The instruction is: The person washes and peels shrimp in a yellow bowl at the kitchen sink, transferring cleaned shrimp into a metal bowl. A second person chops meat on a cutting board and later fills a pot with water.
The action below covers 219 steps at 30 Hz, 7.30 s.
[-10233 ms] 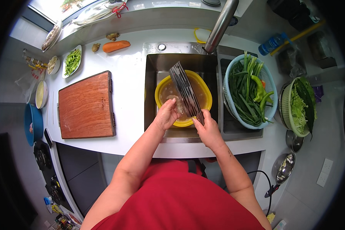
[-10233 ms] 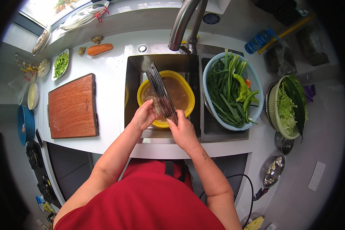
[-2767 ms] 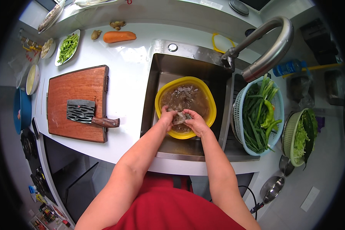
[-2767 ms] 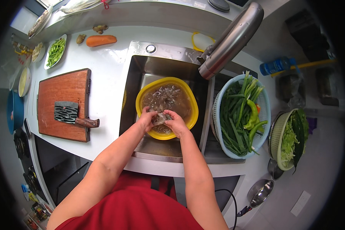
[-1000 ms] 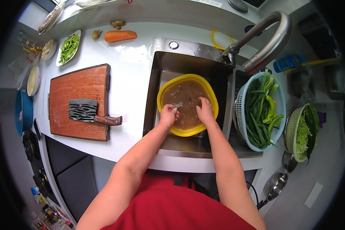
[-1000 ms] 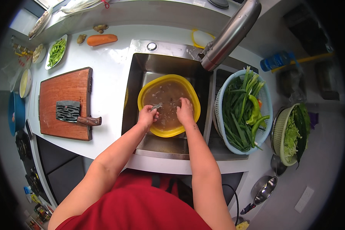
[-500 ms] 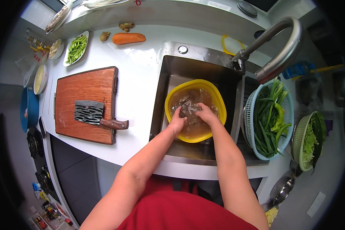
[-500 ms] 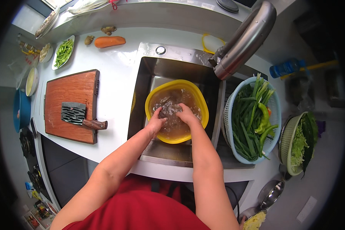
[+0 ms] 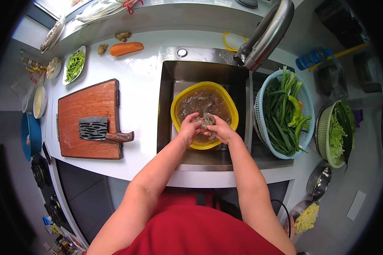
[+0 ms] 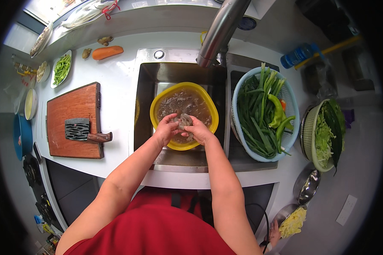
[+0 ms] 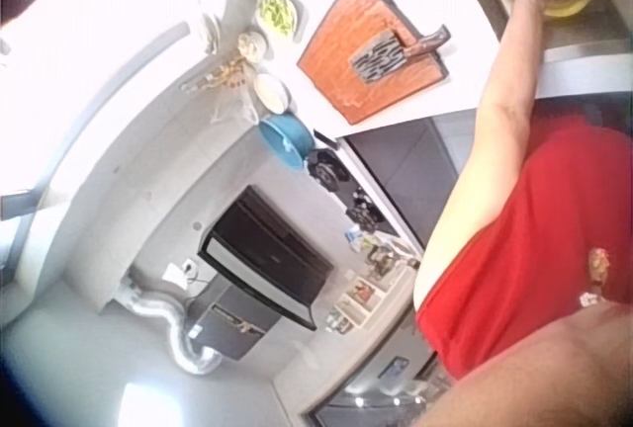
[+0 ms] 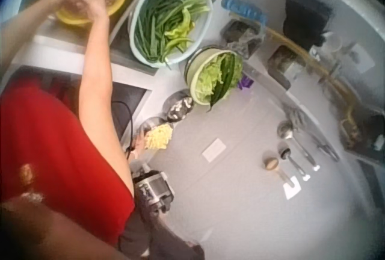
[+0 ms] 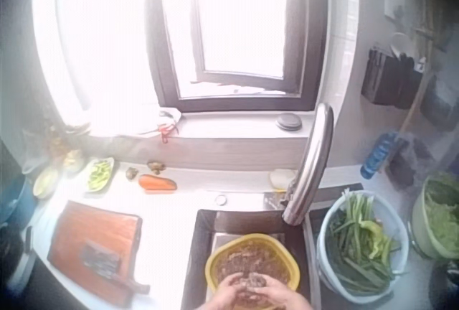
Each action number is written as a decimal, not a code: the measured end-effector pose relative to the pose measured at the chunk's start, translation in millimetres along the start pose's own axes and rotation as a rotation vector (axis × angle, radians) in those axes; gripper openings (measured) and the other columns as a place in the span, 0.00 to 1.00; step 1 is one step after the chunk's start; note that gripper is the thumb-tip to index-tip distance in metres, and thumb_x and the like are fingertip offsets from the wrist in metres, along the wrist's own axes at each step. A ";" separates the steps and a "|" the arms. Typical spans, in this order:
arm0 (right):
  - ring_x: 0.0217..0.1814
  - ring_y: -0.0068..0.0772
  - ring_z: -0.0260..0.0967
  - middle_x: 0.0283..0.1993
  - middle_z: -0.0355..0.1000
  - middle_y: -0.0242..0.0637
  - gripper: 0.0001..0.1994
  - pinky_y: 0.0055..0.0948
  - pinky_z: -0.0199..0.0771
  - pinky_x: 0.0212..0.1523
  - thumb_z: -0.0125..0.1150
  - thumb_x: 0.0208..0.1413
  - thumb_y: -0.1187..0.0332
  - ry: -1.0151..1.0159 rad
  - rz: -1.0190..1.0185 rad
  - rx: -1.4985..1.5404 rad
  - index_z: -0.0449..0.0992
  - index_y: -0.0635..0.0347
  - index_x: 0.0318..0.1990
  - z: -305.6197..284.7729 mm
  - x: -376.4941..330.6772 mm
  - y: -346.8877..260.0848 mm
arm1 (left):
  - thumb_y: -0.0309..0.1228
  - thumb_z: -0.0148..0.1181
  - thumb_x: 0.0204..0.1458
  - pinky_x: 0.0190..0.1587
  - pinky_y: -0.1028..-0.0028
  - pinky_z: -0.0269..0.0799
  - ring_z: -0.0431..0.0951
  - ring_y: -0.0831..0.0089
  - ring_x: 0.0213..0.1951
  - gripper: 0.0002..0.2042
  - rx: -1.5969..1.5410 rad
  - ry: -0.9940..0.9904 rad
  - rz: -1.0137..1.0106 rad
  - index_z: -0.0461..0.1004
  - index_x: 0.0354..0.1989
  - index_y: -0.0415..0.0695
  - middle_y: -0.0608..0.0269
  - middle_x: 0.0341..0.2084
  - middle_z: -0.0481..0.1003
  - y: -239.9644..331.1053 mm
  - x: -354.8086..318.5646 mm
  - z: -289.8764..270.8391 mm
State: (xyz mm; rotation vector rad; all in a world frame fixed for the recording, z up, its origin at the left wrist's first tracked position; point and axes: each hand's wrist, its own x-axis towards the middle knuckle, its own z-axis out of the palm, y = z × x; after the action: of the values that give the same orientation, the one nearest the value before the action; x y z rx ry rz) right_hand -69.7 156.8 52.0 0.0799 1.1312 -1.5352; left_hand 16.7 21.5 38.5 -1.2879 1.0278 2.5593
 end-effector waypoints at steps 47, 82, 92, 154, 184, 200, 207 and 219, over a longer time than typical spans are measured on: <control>0.60 0.31 0.54 0.61 0.52 0.40 0.31 0.25 0.57 0.58 0.47 0.45 0.84 0.134 -0.248 0.186 0.53 0.59 0.60 21.9 -14.4 5.8 | 0.19 0.52 0.50 0.52 0.76 0.63 0.68 0.72 0.48 0.24 0.645 -0.097 0.401 0.57 0.58 0.39 0.55 0.46 0.69 -25.0 2.9 -3.4; 0.42 0.34 0.67 0.44 0.67 0.42 0.14 0.27 0.71 0.44 0.52 0.53 0.76 0.687 -0.269 -0.183 0.66 0.66 0.48 -55.8 42.2 4.1 | 0.22 0.54 0.48 0.51 0.71 0.64 0.70 0.59 0.48 0.22 0.378 0.233 0.335 0.62 0.54 0.41 0.53 0.45 0.70 -4.3 28.8 -4.0; 0.65 0.45 0.48 0.64 0.47 0.49 0.44 0.36 0.55 0.60 0.65 0.41 0.70 0.746 0.131 -0.398 0.43 0.55 0.64 -16.6 70.1 41.4 | 0.29 0.59 0.45 0.58 0.64 0.55 0.54 0.56 0.60 0.38 0.340 0.573 0.043 0.43 0.63 0.48 0.51 0.59 0.52 -25.7 44.2 5.6; 0.37 0.23 0.67 0.39 0.70 0.35 0.11 0.23 0.70 0.36 0.54 0.54 0.67 0.450 -0.074 -0.381 0.67 0.58 0.44 -15.6 9.5 -5.3 | 0.30 0.53 0.53 0.30 0.76 0.71 0.72 0.75 0.30 0.11 0.046 0.212 0.082 0.66 0.43 0.43 0.66 0.33 0.71 12.1 4.4 -7.7; 0.38 0.27 0.70 0.43 0.67 0.35 0.21 0.21 0.72 0.37 0.51 0.50 0.81 -0.087 0.181 -0.050 0.61 0.57 0.52 -22.7 9.9 7.4 | 0.22 0.47 0.49 0.43 0.68 0.67 0.69 0.71 0.43 0.20 0.154 -0.018 -0.114 0.63 0.53 0.48 0.62 0.44 0.68 -1.8 0.4 0.6; 0.34 0.27 0.72 0.40 0.70 0.37 0.12 0.23 0.72 0.34 0.47 0.59 0.66 -0.084 0.137 -0.022 0.64 0.59 0.48 -12.3 2.5 -2.4 | 0.29 0.45 0.58 0.34 0.69 0.77 0.74 0.69 0.36 0.10 0.119 0.034 -0.063 0.66 0.46 0.42 0.57 0.39 0.70 -1.8 0.1 -9.0; 0.32 0.23 0.71 0.39 0.71 0.33 0.10 0.17 0.68 0.28 0.50 0.57 0.68 0.088 0.108 -0.106 0.65 0.57 0.45 -24.7 5.8 5.3 | 0.29 0.46 0.57 0.34 0.69 0.77 0.75 0.70 0.32 0.10 0.093 0.039 -0.045 0.66 0.46 0.41 0.59 0.37 0.71 -4.2 2.5 -18.7; 0.38 0.31 0.72 0.50 0.65 0.44 0.24 0.21 0.76 0.36 0.49 0.51 0.82 0.040 0.030 -0.131 0.55 0.68 0.57 -11.9 -1.6 0.7 | 0.28 0.48 0.56 0.35 0.68 0.75 0.73 0.67 0.35 0.12 0.001 0.101 -0.038 0.64 0.48 0.43 0.58 0.38 0.70 -10.6 6.4 -20.0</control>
State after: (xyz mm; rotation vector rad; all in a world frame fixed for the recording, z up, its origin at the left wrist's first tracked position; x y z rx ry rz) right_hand -74.8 166.0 46.2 0.0389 1.2543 -1.4347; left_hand 30.0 16.1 19.8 -1.4350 1.0115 2.4886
